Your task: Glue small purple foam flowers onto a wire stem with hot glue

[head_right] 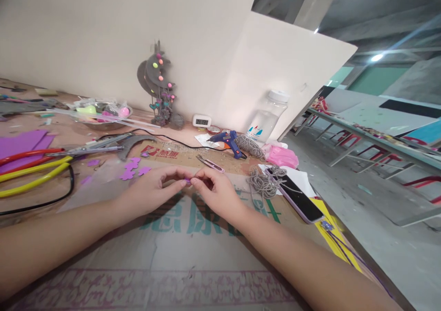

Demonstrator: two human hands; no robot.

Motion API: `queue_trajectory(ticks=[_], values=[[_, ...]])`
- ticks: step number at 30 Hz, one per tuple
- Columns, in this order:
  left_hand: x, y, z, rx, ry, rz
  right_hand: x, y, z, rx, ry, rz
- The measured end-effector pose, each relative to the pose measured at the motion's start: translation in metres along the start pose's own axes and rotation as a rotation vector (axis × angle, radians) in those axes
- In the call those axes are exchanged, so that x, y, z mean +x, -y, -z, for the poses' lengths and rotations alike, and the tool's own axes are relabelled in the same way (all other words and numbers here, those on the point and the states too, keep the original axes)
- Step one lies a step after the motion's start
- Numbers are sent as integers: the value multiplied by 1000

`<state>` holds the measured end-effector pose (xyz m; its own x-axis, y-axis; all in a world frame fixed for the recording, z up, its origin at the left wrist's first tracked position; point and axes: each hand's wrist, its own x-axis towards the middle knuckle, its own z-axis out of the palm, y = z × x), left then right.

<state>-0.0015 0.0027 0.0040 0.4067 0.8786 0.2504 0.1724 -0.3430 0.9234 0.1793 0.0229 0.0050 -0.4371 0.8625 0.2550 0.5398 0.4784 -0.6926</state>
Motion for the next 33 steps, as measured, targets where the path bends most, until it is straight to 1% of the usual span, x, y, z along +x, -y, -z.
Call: queue_trajectory(ticks=[14,20,26,30,33], values=[[0,1,1,-39,14,-5,-1,0,-1,-20,-24,21],[0,0,3,22,-34,0,-1,0,0,-24,-16,3],[0,2,4,-1,-54,5,-1,1,-1,6,-24,-5],[1,5,5,35,-77,-1,0,-1,-1,51,-3,-4],[1,5,5,50,-86,8,-1,-2,1,33,-46,22]])
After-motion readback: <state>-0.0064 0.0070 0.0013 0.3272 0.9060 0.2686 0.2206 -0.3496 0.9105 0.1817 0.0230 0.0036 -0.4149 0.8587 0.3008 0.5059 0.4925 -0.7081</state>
